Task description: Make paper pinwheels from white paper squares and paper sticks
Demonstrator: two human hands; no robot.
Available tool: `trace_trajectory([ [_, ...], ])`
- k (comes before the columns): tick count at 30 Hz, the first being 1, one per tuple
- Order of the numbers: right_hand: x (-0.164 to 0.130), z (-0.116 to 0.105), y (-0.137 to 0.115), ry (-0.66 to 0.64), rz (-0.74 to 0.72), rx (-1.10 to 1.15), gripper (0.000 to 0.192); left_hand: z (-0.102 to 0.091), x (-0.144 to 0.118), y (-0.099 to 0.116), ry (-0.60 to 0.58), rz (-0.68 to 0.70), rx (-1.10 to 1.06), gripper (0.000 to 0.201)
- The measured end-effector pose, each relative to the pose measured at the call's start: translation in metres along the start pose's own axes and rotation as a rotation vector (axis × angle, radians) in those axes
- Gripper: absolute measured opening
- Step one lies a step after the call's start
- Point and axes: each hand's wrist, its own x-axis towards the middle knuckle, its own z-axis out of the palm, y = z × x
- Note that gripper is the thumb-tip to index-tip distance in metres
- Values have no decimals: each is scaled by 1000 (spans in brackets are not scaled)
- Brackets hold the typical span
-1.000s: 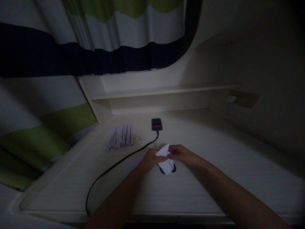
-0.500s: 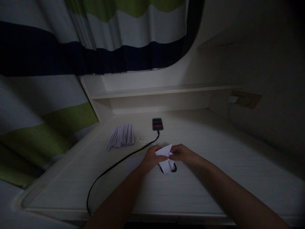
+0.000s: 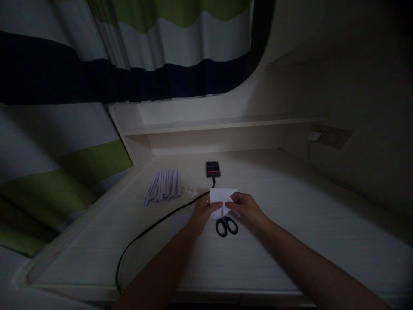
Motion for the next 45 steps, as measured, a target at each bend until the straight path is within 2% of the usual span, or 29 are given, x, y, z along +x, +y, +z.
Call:
trace_trajectory([
  [4, 0, 3, 5, 53, 29, 104, 15, -2, 1, -4, 28, 7, 52, 35],
  [14, -2, 11, 13, 138, 44, 165, 19, -1, 0, -3, 64, 4, 32, 32],
  [22, -2, 15, 15, 142, 78, 202, 25, -5, 3, -6, 106, -7, 80, 32],
  [25, -1, 9, 5, 164, 85, 173, 26, -7, 3, -6, 95, -20, 51, 32],
  [29, 3, -11, -12, 263, -50, 82, 27, -8, 1, -5, 32, -54, 72, 29],
  [32, 4, -21, -19, 230, -65, -5, 28, -7, 1, -5, -18, -97, 126, 24],
  [38, 1, -18, -15, -2, 10, -87, 27, -6, -3, -3, -85, -151, 173, 20],
  [42, 1, -18, -13, -36, -11, -145, 21, -6, -6, -1, -106, -169, 178, 18],
  [45, 2, -20, -13, -49, -93, -196, 16, -6, -6, 0, -121, -166, 178, 19],
])
